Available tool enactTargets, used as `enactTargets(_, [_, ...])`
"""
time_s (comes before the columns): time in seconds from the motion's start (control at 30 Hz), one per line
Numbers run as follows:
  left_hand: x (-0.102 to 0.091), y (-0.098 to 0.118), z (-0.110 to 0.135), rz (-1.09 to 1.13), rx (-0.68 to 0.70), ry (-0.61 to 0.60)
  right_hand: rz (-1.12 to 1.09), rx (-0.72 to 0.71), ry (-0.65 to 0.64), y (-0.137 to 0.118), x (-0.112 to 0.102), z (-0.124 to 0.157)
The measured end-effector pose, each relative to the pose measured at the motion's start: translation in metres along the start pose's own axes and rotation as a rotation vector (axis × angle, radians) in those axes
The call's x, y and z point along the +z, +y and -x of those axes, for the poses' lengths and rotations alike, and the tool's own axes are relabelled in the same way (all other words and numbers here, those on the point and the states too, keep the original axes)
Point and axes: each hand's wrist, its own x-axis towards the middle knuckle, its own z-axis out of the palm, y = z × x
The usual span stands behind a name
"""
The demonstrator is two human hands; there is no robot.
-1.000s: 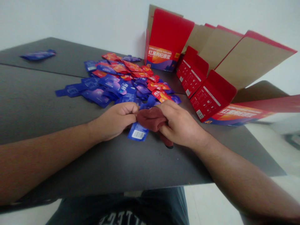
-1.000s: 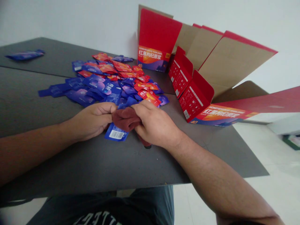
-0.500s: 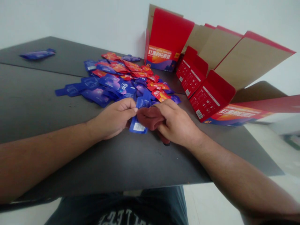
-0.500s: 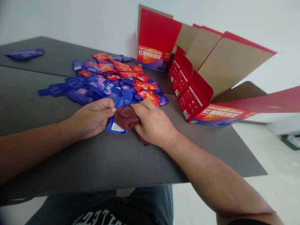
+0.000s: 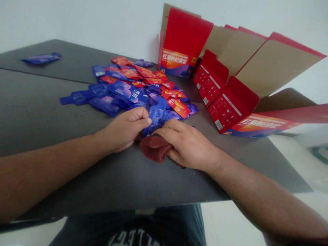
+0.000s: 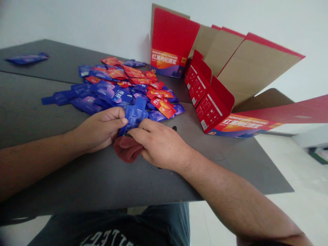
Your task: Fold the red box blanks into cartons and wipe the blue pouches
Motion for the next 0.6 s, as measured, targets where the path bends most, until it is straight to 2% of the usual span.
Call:
enactTargets(0.17, [0.0009, 0.0015, 0.0006, 0.022, -0.029, 0.002, 0.066, 0.175, 0.159, 0.0025, 0.0014, -0.0008])
enactTargets(0.3, [0.0005, 0.002, 0.0008, -0.046, 0.013, -0.003, 0.03, 0.076, 0.047, 0.0001, 0.0022, -0.0017])
enactTargets(0.47, [0.001, 0.0008, 0.0011, 0.002, -0.034, 0.014, 0.086, 0.216, 0.187, 0.0026, 0.0006, -0.002])
enactTargets(0.6, [-0.0009, -0.0003, 0.0015, -0.054, 0.015, -0.027, 0.029, 0.096, 0.064, 0.0015, 0.0005, -0.0018])
